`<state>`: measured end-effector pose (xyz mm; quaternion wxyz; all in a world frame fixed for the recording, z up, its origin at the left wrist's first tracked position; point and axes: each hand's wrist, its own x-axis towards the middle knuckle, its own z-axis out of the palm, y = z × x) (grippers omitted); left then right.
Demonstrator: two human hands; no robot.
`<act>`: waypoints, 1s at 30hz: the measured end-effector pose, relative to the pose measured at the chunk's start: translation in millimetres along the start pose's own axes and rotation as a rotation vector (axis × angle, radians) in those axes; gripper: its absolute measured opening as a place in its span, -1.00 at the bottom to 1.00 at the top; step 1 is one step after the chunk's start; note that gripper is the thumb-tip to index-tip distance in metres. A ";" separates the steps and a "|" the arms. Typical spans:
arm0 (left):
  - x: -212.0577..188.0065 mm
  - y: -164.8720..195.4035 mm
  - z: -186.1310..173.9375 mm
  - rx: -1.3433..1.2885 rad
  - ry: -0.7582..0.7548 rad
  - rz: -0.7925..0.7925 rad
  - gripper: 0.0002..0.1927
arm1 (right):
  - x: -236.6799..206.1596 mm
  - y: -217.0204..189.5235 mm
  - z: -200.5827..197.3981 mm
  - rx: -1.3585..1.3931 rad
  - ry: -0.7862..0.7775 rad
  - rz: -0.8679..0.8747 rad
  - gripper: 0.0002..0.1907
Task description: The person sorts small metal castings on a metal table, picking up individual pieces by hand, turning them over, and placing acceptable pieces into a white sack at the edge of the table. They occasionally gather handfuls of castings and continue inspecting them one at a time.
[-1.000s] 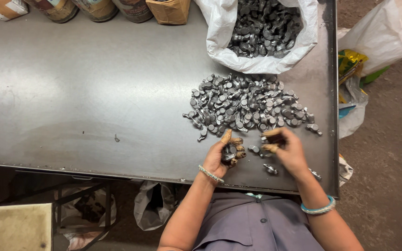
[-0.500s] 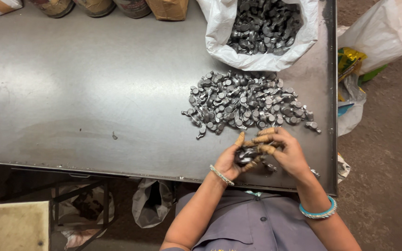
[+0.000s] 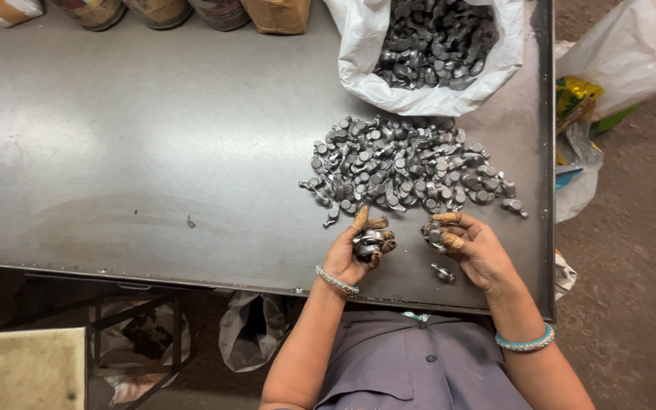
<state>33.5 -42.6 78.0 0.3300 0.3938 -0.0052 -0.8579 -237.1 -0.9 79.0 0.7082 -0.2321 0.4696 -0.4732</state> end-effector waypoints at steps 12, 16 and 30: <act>66.1 39.2 109.9 0.098 -0.225 0.413 -0.57 | 53.3 -95.9 35.5 -0.289 0.050 -0.245 -0.63; 113.6 100.6 161.8 0.045 -0.446 0.609 -0.28 | 88.2 -129.1 60.1 -0.345 0.079 -0.720 -0.55; 4.8 25.1 64.6 1.613 0.436 1.041 -0.57 | 45.2 -54.3 70.5 -1.441 0.169 -0.929 -0.59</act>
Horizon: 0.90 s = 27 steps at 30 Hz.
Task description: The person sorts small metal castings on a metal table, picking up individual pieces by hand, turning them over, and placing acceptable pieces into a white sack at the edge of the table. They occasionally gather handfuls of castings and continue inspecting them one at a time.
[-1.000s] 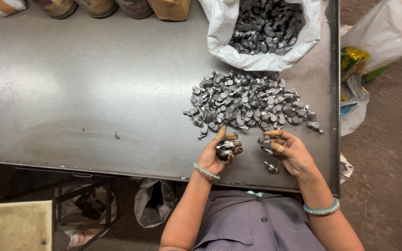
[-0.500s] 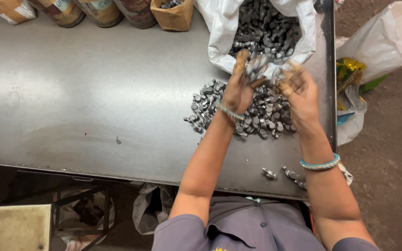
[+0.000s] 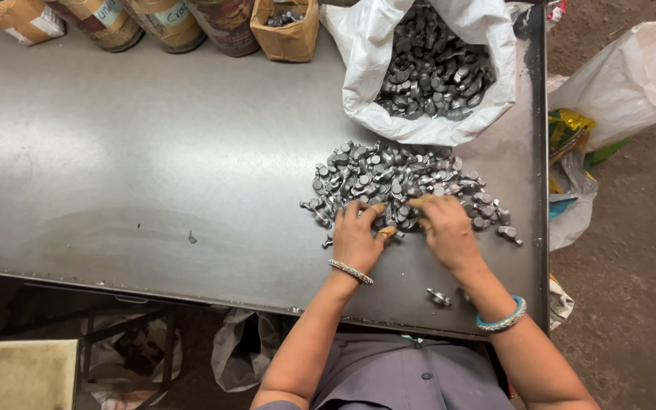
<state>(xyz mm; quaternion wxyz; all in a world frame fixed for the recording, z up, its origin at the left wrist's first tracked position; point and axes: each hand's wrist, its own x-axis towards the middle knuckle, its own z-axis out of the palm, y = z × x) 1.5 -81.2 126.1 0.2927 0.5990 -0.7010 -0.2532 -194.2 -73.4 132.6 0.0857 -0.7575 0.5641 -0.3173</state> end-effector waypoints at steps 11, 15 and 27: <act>-38.2 1.5 22.9 -0.345 -0.093 0.045 -0.52 | -83.2 48.4 -7.0 1.343 0.082 0.831 -0.69; -50.8 8.1 25.2 -0.414 -0.088 0.037 -0.57 | -104.7 48.9 -3.6 1.318 0.091 0.966 -0.72; -85.0 -6.2 54.5 -1.397 -0.343 -0.527 -0.68 | -136.0 39.6 26.7 1.169 -0.042 0.861 -0.77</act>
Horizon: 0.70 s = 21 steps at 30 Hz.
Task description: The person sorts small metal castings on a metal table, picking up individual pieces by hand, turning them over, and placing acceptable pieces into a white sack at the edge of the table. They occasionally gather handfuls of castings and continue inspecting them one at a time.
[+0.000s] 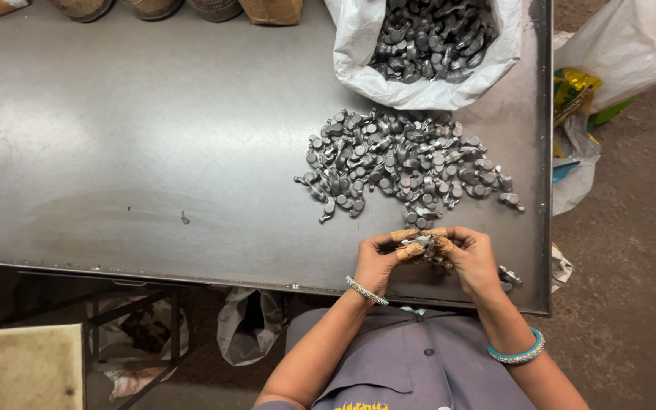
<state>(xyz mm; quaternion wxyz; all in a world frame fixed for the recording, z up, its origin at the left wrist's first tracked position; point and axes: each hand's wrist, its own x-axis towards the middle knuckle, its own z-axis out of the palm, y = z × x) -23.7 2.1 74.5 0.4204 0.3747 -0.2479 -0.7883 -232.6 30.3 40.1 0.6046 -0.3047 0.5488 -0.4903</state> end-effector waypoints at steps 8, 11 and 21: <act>3.7 -2.7 -12.7 0.065 -0.059 0.070 -0.66 | 1.6 -10.3 5.8 0.036 -0.020 -0.009 -0.76; 2.8 -2.7 -13.9 0.115 -0.075 0.123 -0.66 | 1.3 -7.6 3.8 0.018 -0.023 -0.022 -0.75; -8.2 22.1 -46.1 -0.001 0.011 0.182 -0.72 | -11.7 -63.6 41.4 -0.755 0.157 -0.439 -0.70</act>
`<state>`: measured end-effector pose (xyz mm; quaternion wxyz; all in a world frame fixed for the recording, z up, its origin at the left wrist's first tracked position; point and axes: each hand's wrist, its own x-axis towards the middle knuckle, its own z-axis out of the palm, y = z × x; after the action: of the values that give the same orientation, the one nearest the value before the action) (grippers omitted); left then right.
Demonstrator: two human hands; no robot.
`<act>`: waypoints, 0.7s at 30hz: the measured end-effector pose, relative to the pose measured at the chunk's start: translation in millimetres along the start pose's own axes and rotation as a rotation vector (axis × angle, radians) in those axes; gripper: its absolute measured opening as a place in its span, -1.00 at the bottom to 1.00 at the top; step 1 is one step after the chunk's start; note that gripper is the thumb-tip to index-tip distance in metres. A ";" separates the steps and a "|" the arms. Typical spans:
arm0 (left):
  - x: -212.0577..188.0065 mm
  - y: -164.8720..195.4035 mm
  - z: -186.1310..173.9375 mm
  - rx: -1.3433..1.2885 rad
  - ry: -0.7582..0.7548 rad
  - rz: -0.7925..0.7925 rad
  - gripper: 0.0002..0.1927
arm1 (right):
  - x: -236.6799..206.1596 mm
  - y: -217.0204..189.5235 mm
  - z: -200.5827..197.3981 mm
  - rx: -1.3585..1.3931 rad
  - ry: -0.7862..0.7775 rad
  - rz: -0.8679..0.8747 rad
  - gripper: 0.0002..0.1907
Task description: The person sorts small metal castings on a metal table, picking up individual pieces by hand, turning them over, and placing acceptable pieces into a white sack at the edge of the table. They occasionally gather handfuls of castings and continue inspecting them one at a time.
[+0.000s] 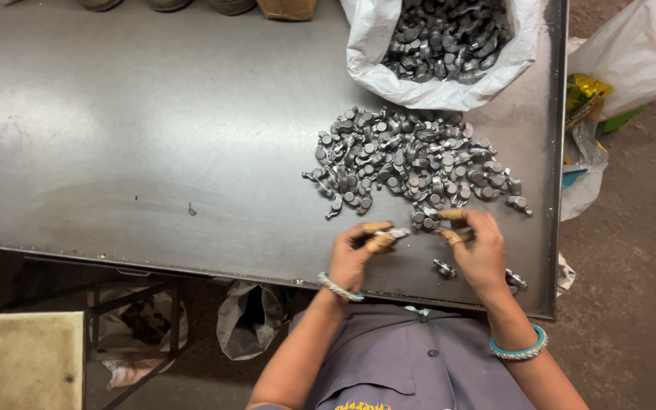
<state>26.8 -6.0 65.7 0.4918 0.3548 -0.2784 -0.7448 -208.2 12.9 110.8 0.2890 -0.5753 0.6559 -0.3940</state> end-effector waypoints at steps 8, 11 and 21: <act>-48.3 82.9 -86.6 -0.097 0.257 0.166 -0.78 | 21.5 -34.6 15.3 -0.490 -0.137 -0.326 -0.47; -90.0 118.1 -122.8 -0.069 0.342 0.241 -0.82 | 22.6 -31.6 12.4 -0.542 -0.219 -0.326 -0.46; -235.2 151.5 -267.3 0.437 0.822 -0.035 -0.83 | 15.8 35.1 9.0 -0.545 -0.422 -0.302 -0.63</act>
<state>384.5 140.4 82.8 0.4623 0.7204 -0.2046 -0.4747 -221.9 -3.3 77.5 0.1927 -0.7900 0.5704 -0.1157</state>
